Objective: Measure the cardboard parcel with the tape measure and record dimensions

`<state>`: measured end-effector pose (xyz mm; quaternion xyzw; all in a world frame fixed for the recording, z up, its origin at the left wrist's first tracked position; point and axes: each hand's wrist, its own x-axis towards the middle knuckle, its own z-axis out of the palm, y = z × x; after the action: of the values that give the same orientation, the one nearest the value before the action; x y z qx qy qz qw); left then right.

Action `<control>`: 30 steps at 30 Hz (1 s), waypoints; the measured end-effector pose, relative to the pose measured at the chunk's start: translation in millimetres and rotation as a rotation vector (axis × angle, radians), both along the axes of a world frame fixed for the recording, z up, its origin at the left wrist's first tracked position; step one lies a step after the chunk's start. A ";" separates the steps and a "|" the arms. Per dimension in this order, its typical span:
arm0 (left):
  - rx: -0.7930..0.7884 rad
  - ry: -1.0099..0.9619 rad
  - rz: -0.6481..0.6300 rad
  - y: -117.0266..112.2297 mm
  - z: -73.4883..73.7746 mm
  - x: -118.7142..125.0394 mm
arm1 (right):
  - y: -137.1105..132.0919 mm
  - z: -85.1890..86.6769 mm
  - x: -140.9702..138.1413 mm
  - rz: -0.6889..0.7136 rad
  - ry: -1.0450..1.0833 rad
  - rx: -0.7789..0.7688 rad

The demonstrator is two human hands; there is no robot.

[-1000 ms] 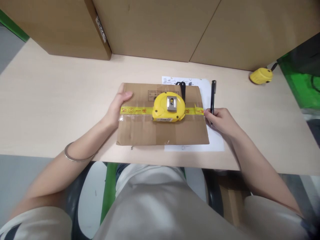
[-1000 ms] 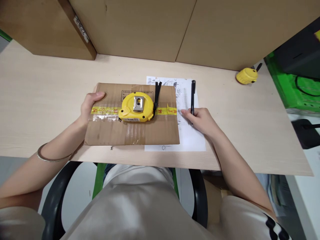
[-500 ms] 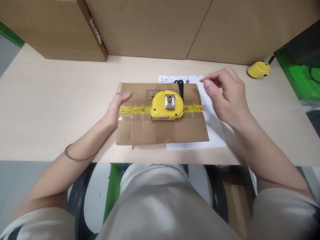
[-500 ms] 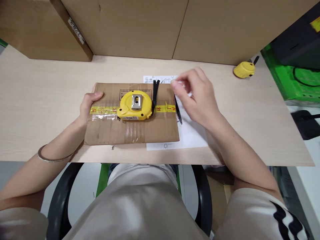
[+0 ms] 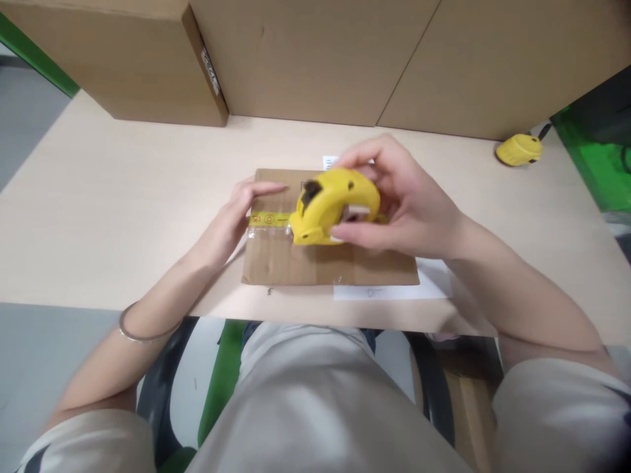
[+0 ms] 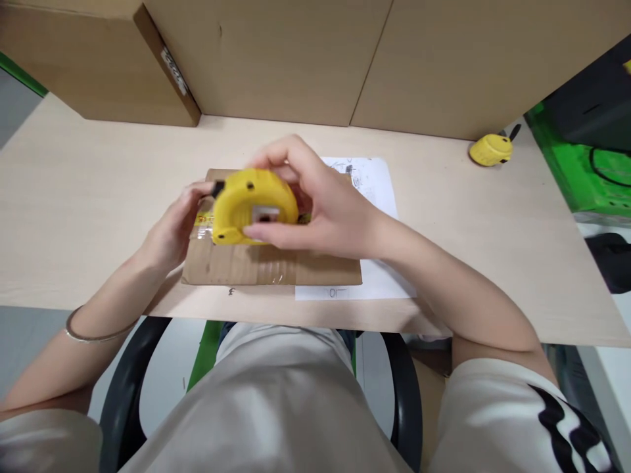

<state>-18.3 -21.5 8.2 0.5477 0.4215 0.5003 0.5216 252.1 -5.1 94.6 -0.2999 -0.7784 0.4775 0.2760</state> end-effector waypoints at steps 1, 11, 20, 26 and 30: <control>-0.029 -0.081 -0.037 0.3 -1.7 0.3 | 0.8 5.6 -6.6 -0.017 -0.010 -0.015; -0.027 -0.240 0.016 11.0 -6.9 -2.6 | 6.5 14.6 -71.5 0.086 -0.507 0.569; 0.090 0.306 -0.115 9.1 -4.6 -27.2 | -17.9 -3.5 83.3 -0.297 -0.316 0.440; 0.087 0.277 -0.099 9.8 -3.6 -23.4 | -31.9 -18.5 127.9 -0.471 -0.327 0.454; 0.068 0.269 -0.081 9.7 -5.6 -25.9 | -23.4 9.4 106.8 -0.341 -0.423 0.521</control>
<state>-44.2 -11.8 2.6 0.6435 0.4479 0.4151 0.4614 358.9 -28.4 104.0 -0.4369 -0.8524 0.1380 0.2518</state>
